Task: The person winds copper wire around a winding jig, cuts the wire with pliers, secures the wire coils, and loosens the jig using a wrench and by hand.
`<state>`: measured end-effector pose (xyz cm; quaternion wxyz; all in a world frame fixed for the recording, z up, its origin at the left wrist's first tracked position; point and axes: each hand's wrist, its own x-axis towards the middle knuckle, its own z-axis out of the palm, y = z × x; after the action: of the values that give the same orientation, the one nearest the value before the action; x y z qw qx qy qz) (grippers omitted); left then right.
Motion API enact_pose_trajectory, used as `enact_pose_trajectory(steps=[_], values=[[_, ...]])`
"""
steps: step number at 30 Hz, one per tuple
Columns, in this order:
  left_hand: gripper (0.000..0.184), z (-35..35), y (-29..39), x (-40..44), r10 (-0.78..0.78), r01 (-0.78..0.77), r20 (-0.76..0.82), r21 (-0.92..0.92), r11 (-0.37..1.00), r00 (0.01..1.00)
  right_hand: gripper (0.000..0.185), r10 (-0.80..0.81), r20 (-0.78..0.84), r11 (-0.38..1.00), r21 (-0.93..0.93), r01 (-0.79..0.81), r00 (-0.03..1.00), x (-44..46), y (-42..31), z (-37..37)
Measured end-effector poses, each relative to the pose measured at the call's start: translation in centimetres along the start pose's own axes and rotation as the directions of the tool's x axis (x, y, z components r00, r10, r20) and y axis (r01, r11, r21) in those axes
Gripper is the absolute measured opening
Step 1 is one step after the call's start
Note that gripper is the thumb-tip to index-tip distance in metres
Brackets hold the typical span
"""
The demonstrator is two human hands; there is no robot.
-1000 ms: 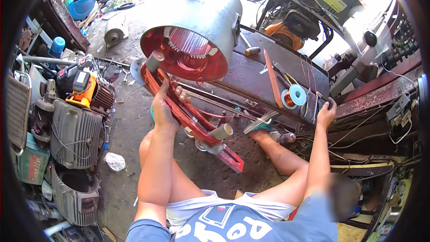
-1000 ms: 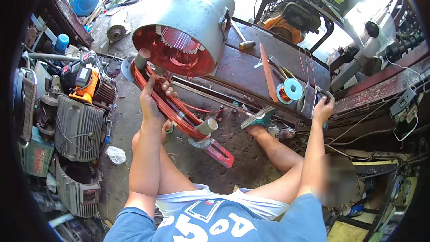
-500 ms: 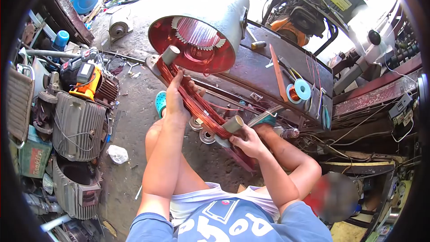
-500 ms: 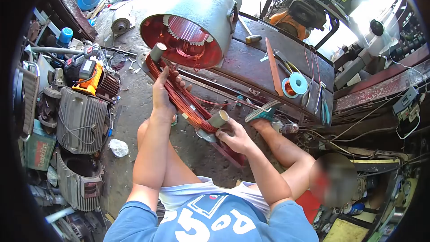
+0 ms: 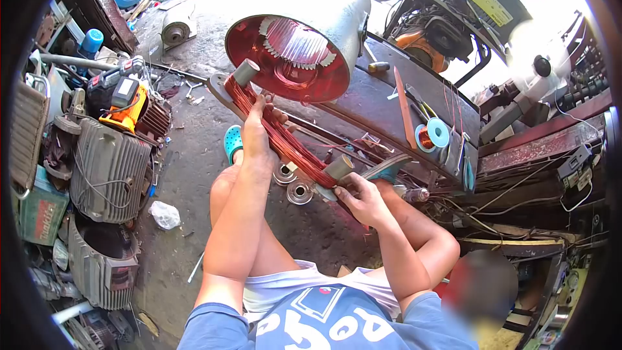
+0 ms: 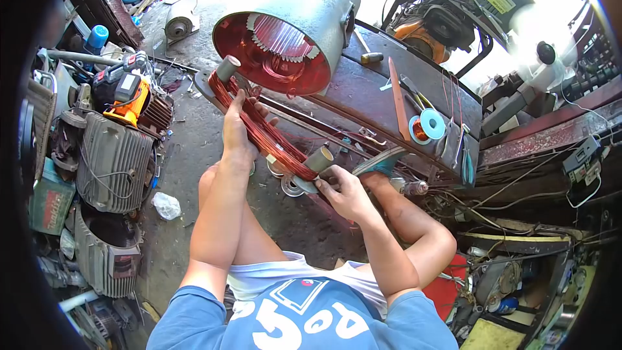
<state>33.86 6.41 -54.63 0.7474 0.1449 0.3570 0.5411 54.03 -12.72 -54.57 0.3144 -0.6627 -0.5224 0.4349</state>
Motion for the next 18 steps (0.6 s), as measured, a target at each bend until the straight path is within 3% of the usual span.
enact_pose_trajectory(steps=[3,6,9,12,18], values=[[0.034,-0.1,0.1,0.0,0.015,-0.015,-0.002,0.025,1.000,1.000,0.022,-0.134,0.019,0.961,0.246,0.125,0.991,0.3,2.5,0.7],[0.035,0.0,0.3,-0.2,-0.003,0.002,0.027,0.033,0.999,1.000,0.023,-0.021,0.134,0.959,0.283,-0.018,0.991,1.0,3.8,0.5],[0.037,0.1,0.5,-0.4,-0.047,0.047,0.041,0.016,0.999,0.998,0.025,-0.020,0.221,0.863,0.497,-0.095,0.975,0.7,3.4,0.0],[0.037,0.0,0.8,-0.4,-0.067,0.068,0.059,-0.010,0.998,0.996,0.026,-0.021,0.258,0.808,0.574,-0.136,0.966,0.6,4.4,-0.2],[0.036,0.3,1.5,-0.4,-0.106,0.111,0.083,-0.063,0.992,0.991,0.029,0.041,0.411,0.505,0.778,-0.373,0.911,-0.5,4.8,-0.2]])
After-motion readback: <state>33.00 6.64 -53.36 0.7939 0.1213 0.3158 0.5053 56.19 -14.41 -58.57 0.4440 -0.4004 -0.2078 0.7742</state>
